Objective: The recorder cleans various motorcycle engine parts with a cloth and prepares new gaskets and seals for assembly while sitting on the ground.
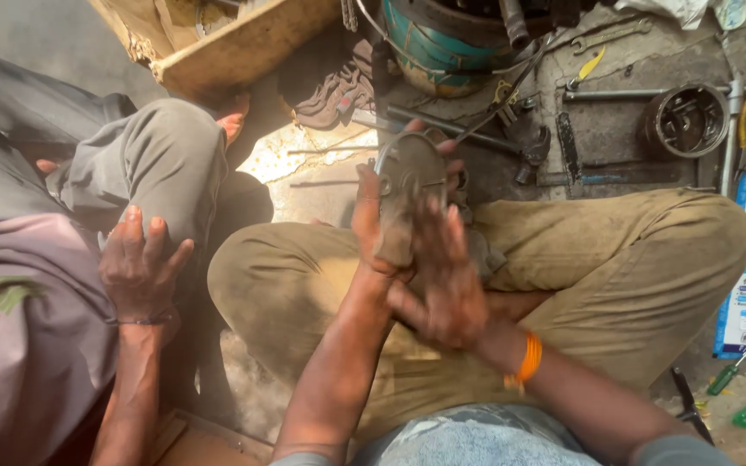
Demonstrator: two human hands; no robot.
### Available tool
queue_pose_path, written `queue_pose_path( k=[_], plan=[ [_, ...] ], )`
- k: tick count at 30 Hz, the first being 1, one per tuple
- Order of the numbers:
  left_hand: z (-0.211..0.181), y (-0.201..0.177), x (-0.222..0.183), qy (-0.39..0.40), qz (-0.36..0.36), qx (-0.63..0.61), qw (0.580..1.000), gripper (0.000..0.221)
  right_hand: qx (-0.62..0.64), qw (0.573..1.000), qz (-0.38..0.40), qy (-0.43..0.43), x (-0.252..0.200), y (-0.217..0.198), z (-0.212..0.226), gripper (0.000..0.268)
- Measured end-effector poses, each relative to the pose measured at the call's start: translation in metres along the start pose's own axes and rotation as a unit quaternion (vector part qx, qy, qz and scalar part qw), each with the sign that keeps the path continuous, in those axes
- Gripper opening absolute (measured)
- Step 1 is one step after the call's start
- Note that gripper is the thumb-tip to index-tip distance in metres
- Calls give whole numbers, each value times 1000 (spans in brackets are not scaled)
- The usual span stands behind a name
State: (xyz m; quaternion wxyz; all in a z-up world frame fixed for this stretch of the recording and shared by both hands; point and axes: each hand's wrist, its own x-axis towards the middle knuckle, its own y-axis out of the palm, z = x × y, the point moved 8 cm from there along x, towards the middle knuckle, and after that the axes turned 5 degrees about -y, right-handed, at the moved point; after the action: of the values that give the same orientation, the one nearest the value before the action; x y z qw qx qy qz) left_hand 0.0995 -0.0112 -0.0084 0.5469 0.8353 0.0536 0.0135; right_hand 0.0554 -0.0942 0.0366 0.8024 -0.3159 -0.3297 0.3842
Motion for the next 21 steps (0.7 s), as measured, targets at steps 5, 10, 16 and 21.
queue_pose_path(
  k=[5, 10, 16, 21],
  plan=[
    [8, 4, 1, 9, -65, -6, 998, 89, 12, 999, -46, 7, 24, -6, -33, 83],
    [3, 9, -6, 74, -87, 268, 957, 89, 310, 943, -85, 82, 54, -36, -39, 89],
    [-38, -2, -11, 58, -156, 184, 969, 94, 219, 970, -55, 94, -4, -22, -15, 63],
    [-65, 18, -13, 160, -64, 152, 973, 83, -151, 962, 145, 174, 3, -23, -88, 33]
  ],
)
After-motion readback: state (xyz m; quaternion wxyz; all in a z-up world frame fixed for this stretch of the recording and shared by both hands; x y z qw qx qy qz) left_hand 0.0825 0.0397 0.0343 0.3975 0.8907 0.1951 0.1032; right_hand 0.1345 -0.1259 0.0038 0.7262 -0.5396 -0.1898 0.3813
